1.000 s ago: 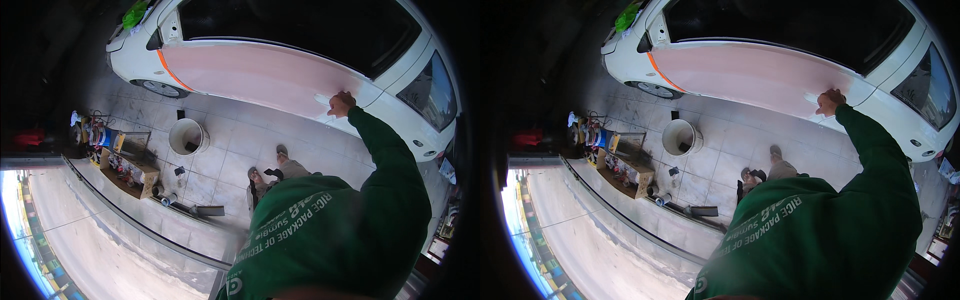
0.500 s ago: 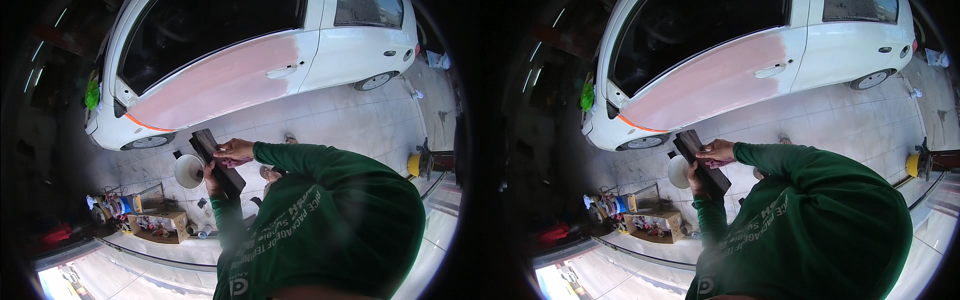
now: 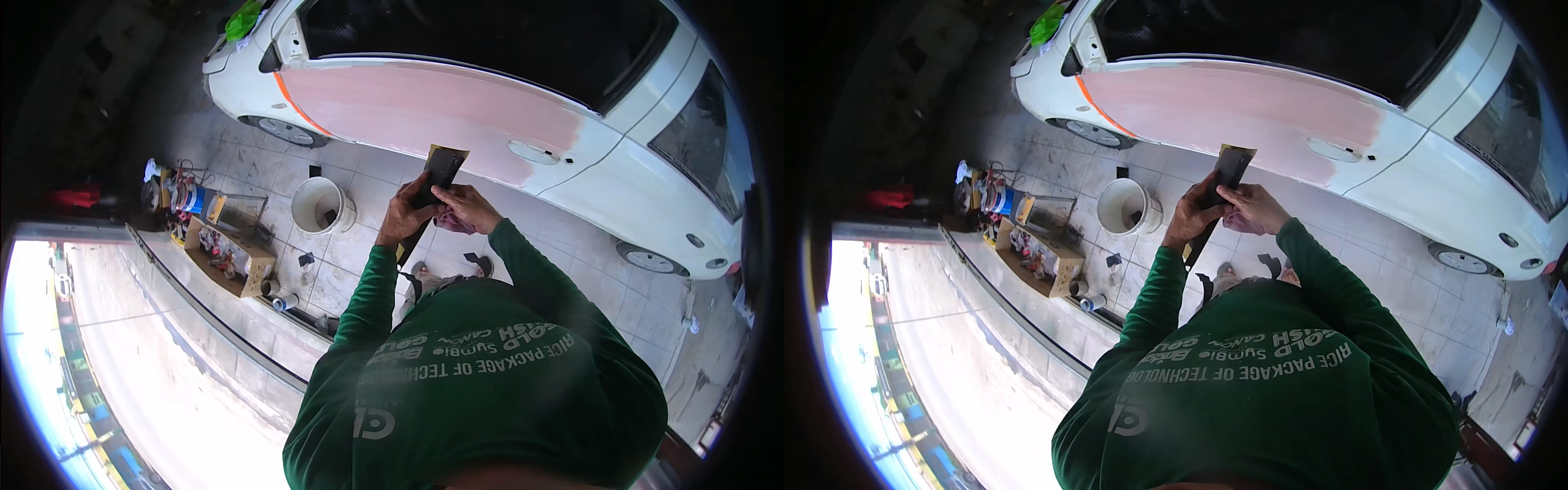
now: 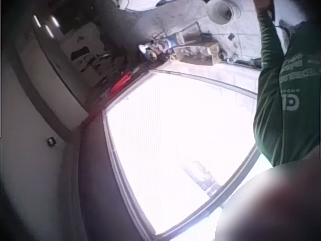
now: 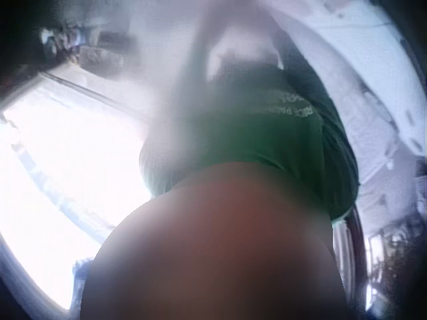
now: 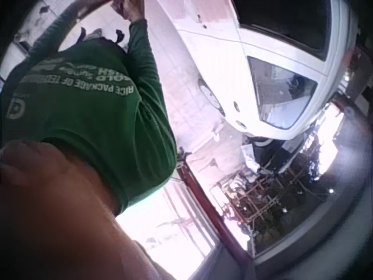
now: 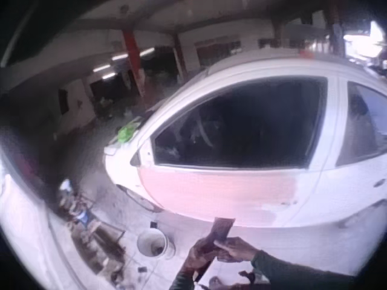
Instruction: The person sands the surface of a white car door with a sanding block and wipes the area with a pink cloth. The person repeatedly dips the sanding block into a bucket of water and continues sanding and wiping the door panel.
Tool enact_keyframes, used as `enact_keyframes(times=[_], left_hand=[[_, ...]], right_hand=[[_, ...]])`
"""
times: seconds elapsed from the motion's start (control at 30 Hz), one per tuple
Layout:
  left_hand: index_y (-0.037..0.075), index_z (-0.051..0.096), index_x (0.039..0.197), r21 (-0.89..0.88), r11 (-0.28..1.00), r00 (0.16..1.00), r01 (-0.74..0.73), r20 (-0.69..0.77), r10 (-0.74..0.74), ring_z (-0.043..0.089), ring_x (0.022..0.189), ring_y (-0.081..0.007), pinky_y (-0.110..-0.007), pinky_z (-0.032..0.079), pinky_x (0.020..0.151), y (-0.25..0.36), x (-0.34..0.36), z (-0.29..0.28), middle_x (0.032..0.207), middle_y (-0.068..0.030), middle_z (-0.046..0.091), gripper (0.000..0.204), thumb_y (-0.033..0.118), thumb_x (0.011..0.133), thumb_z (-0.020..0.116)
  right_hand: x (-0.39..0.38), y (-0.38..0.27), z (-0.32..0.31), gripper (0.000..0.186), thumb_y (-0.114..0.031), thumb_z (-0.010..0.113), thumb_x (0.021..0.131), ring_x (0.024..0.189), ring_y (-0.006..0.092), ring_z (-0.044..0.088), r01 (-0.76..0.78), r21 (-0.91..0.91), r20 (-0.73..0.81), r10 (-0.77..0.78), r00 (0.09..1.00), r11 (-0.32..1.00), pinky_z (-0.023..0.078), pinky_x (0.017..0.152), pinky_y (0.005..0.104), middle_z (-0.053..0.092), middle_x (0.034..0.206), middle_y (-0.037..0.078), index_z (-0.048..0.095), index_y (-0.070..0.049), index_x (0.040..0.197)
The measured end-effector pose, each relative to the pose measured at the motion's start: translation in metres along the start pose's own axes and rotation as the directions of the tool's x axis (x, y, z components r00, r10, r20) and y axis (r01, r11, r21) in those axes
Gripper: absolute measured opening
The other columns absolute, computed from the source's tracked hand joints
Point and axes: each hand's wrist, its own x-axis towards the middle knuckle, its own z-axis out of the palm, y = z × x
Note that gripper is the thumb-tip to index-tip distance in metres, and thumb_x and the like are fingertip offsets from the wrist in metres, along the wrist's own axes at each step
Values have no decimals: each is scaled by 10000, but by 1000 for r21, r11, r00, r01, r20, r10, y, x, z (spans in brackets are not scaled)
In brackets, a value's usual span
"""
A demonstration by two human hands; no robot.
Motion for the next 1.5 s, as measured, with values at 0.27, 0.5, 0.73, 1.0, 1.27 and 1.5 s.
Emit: enact_keyframes(times=[0.27, 0.5, 0.73, 1.0, 1.27, 1.5], left_hand=[[166, 476, 1560, 560, 829, 974, 13, -194, 115, 526, 1331, -410, -559, 391, 1110, 49, 0, 12, 1469, -178, 572, 856, 292, 787, 822], [-2, 251, 1636, 367, 885, 915, -287, -167, 366, 587, 1296, -413, -505, 431, 1121, 26, 0, -46, 1390, -217, 629, 977, 105, 812, 765], [37, 416, 1575, 294, 919, 935, -263, -157, 318, 546, 1354, -448, -501, 454, 1120, -3, -29, -191, 1428, -255, 602, 893, 145, 790, 827], [63, 596, 1439, 555, 809, 973, -194, 4, 231, 706, 1115, -383, -467, 580, 915, -59, -23, -334, 1299, -199, 697, 575, 87, 879, 724], [107, 656, 1394, 682, 719, 961, -131, -91, 261, 723, 1057, -358, -443, 587, 880, -104, 36, -425, 1254, -157, 728, 497, 36, 902, 670], [45, 370, 1602, 543, 840, 952, 15, -264, 154, 444, 1456, -425, -484, 444, 1137, -156, 56, -546, 1640, -242, 361, 810, 151, 906, 770]], right_hand=[[16, 5, -9, 685, -709, 588, 968, 484, 173, 590, -303, 134, 140, 284, 948, 944, 485, 421, 347, 639, 733, 68, 653, -29, 1020], [81, -8, 70, 529, -565, 658, 990, 471, 174, 585, 118, 410, -131, -70, 989, 905, 467, 377, 320, 624, 731, 57, 580, -71, 1160], [137, -2, 148, 387, -413, 651, 1026, 711, 187, 726, 206, 413, -34, -211, 977, 887, 512, 438, 304, 715, 979, 118, 598, -58, 1172], [216, -20, 253, 412, -426, 645, 1030, 965, 284, 733, 74, 651, 13, -108, 994, 755, 609, 834, 428, 686, 1099, 138, 542, -80, 1230], [352, -33, 312, 334, -298, 714, 999, 939, 208, 731, 13, 725, 46, -67, 997, 688, 639, 737, 380, 672, 1054, 82, 532, -110, 1207], [465, -66, 386, 427, -166, 818, 914, 747, 88, 689, -50, 670, 35, 36, 999, 741, 625, 614, 281, 651, 937, -36, 528, -178, 1226]])
